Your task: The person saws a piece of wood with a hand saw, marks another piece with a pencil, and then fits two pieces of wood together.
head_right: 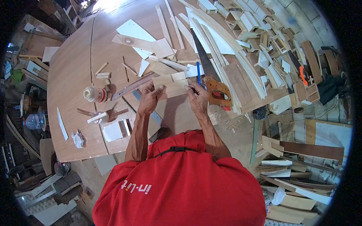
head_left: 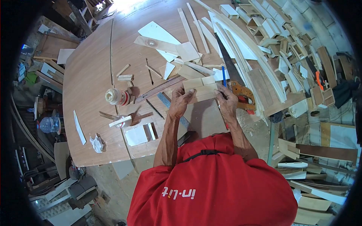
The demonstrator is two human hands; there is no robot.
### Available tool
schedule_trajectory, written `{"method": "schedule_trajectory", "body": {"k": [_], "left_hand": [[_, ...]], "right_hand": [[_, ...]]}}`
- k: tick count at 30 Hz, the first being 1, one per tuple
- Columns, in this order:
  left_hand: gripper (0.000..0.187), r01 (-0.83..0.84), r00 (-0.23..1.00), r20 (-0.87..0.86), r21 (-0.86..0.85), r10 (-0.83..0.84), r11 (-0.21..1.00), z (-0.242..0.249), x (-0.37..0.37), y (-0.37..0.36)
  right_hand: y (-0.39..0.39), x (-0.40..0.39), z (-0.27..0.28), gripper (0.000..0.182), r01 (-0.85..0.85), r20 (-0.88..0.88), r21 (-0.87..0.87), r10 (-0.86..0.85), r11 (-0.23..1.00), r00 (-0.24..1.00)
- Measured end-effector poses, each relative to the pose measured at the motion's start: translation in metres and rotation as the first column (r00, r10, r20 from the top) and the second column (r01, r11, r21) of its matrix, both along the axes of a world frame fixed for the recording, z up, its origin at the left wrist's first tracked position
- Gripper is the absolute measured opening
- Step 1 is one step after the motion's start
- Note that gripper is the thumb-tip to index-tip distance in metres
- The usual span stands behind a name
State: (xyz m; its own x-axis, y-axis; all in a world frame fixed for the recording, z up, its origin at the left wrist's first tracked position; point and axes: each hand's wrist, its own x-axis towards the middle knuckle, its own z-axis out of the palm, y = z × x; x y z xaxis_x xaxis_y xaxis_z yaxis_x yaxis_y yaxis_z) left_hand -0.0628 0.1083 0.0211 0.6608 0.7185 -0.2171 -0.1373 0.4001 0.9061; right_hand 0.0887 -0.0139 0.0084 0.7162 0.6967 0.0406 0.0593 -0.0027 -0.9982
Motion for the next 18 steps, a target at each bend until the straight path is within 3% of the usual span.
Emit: {"method": "schedule_trajectory", "body": {"k": [4,6,13,18], "left_hand": [[0.027,0.021,0.998,-0.052,0.007,-0.021,1.000,-0.004,-0.001,0.001],[0.018,-0.049,0.999,0.003,0.007,0.049,0.999,-0.003,0.002,-0.001],[0.018,-0.045,0.999,-0.005,-0.039,0.045,0.998,-0.008,-0.002,-0.001],[0.024,-0.028,0.995,0.088,-0.083,0.036,0.996,-0.009,-0.005,-0.001]], "right_hand": [[0.000,0.001,-0.002,0.031,0.003,0.006,-0.001,-0.003,1.000,1.000],[0.000,0.001,0.000,0.031,0.009,0.036,-0.020,-0.008,1.000,0.999],[0.001,-0.001,0.000,0.029,0.031,0.061,0.013,-0.032,0.999,0.998],[-0.001,-0.004,0.014,0.029,0.022,0.029,0.005,-0.022,1.000,0.999]]}}
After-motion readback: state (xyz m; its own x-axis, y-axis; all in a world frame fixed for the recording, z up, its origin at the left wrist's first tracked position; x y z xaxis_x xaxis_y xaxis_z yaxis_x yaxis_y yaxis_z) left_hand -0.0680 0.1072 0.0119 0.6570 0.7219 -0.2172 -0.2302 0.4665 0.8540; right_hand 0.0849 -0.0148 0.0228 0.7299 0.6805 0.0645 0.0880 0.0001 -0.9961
